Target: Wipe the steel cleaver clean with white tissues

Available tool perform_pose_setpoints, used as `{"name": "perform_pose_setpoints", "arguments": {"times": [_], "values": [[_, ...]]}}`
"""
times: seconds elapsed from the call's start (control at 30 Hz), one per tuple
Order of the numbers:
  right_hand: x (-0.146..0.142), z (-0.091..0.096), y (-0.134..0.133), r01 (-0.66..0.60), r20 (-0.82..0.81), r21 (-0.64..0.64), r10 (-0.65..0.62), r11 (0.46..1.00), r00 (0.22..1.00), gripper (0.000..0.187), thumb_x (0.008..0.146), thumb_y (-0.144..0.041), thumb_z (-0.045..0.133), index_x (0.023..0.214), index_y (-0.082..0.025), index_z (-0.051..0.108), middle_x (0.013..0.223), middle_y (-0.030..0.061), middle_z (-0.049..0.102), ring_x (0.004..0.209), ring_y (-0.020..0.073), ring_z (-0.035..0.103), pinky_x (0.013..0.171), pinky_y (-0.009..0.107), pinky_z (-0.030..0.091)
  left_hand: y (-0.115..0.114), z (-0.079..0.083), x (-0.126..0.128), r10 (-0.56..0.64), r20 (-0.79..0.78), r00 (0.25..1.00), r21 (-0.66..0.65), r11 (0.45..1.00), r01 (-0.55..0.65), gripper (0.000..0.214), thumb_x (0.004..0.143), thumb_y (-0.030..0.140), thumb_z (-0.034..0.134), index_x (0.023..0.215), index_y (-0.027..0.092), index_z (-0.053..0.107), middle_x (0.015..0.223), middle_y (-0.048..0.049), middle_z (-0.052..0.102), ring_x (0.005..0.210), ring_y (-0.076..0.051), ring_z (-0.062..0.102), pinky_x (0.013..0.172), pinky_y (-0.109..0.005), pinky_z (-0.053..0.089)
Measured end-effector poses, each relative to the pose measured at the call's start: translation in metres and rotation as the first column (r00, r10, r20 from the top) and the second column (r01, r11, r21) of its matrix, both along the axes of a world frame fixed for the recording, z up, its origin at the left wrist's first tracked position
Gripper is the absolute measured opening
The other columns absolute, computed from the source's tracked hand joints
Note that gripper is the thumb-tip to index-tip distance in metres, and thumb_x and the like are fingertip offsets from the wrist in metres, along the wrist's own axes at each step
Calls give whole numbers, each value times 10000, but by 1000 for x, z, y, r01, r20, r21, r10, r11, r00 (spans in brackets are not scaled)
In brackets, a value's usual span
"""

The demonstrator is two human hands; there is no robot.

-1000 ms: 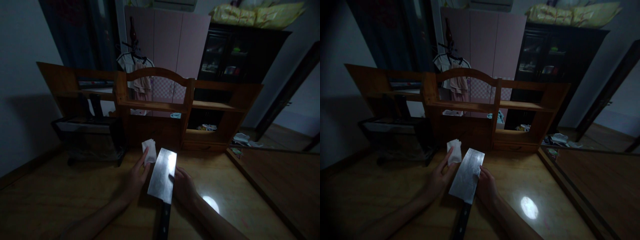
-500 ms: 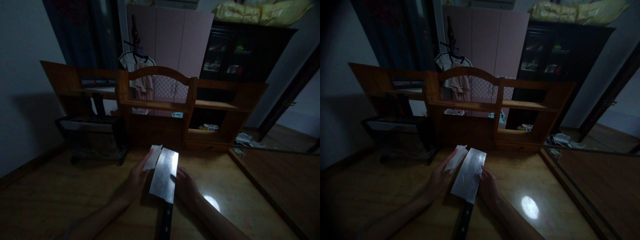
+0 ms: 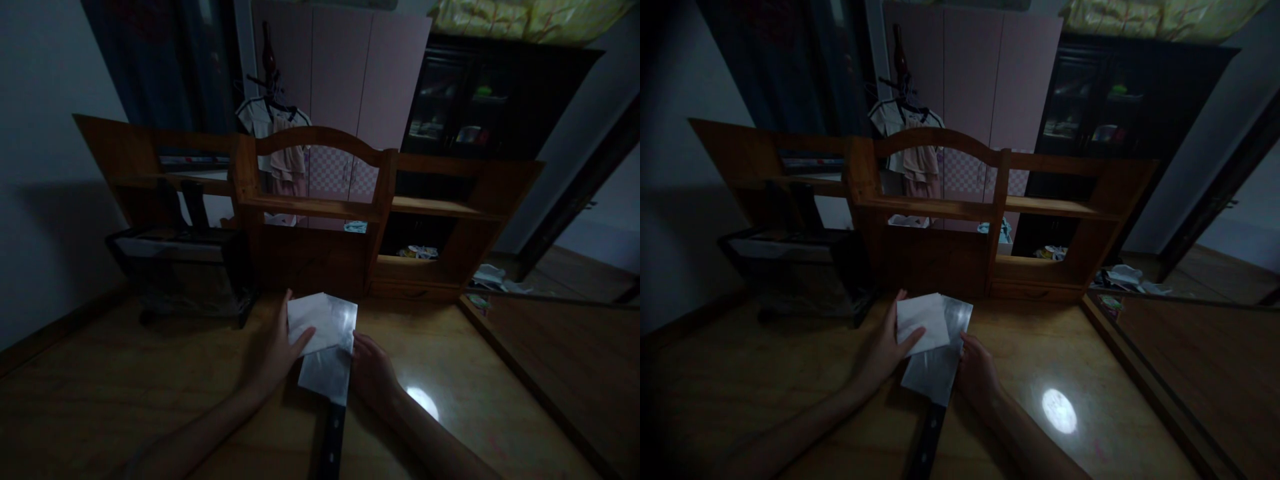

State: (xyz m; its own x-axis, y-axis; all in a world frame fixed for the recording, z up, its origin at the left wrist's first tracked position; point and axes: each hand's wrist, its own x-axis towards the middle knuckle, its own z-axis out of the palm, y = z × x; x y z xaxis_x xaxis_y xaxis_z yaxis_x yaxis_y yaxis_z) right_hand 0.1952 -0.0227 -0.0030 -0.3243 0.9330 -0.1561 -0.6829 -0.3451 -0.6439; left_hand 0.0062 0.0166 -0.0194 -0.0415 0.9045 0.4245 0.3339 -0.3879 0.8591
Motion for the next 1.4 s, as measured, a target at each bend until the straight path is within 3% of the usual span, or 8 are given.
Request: {"name": "perform_pose_setpoints", "arguments": {"times": [0.07, 0.13, 0.27, 0.37, 0.6, 0.77, 1.17, 1.4], "values": [[0, -2, 1, -11, -13, -34, 10, 999, 1000, 164, 786, -307, 629, 821, -162, 696, 766, 36, 724, 676, 167, 649, 698, 289, 484, 1, 1, 0, 88, -77, 993, 136, 988, -77, 903, 803, 392, 672, 1501, 261, 114, 1555, -124, 217, 1414, -252, 260, 1112, -435, 300], [-1, -4, 1, -21, 0, -56, 21, 998, 1000, 157, 776, -314, 635, 785, -168, 692, 732, 32, 719, 644, 165, 638, 656, 281, 475, 0, 4, -2, 124, -190, 974, 214, 973, -82, 947, 792, 378, 694, 1509, 276, 84, 1586, -106, 100, 1445, -262, 155, 1133, -463, 259], [-2, -8, 1, -30, 32, -56, 32, 998, 999, 200, 775, -332, 643, 793, -139, 694, 705, 39, 707, 596, 149, 615, 621, 266, 460, -3, 11, -6, 60, -500, 864, 292, 951, 103, 486, 862, 385, 615, 1331, 311, 512, 1552, -21, 261, 1452, -285, 91, 1153, -558, 139], [-2, -9, 0, -17, 8, -52, 17, 998, 1000, 180, 763, -313, 663, 785, -138, 694, 671, 25, 692, 570, 141, 602, 608, 257, 451, -8, 13, -6, -58, -654, 754, 226, 937, 268, 382, 931, 381, 505, 1305, 314, 542, 1448, -4, 454, 1440, -256, 174, 1155, -577, 109], [-1, -9, 0, 94, -17, -46, -95, 995, 995, 162, 752, -263, 669, 867, -155, 706, 844, 48, 722, 771, 179, 649, 788, 297, 468, -24, 27, -2, -396, -703, 590, 33, 811, 584, 440, 982, 307, 384, 1422, 317, 374, 1521, 8, 302, 1408, -186, 279, 1146, -449, 276], [5, -13, -1, 85, 29, -60, -83, 995, 996, 194, 790, -349, 645, 851, -172, 698, 803, 42, 710, 754, 190, 651, 736, 293, 477, -36, 42, 0, -493, -742, 455, -20, 694, 720, 465, 970, 309, 401, 1433, 294, 362, 1507, -9, 326, 1401, -185, 294, 1167, -448, 227], [-4, 11, -5, -25, -84, -50, 21, 998, 996, 339, 819, -406, 557, 1029, -159, 660, 931, 80, 712, 973, 248, 627, 882, 380, 444, -26, 28, 0, -276, -743, 609, 102, 853, 511, 459, 979, 319, 377, 1437, 284, 366, 1520, 6, 320, 1438, -220, 187, 1174, -497, 174], [1, 3, -4, -7, -69, -81, 2, 997, 998, 351, 803, -410, 576, 1007, -141, 673, 847, 72, 717, 905, 237, 646, 871, 366, 445, -27, 31, -1, -362, -724, 586, 81, 800, 595, 457, 975, 315, 383, 1432, 309, 371, 1517, 17, 325, 1429, -216, 219, 1168, -475, 215]]}}
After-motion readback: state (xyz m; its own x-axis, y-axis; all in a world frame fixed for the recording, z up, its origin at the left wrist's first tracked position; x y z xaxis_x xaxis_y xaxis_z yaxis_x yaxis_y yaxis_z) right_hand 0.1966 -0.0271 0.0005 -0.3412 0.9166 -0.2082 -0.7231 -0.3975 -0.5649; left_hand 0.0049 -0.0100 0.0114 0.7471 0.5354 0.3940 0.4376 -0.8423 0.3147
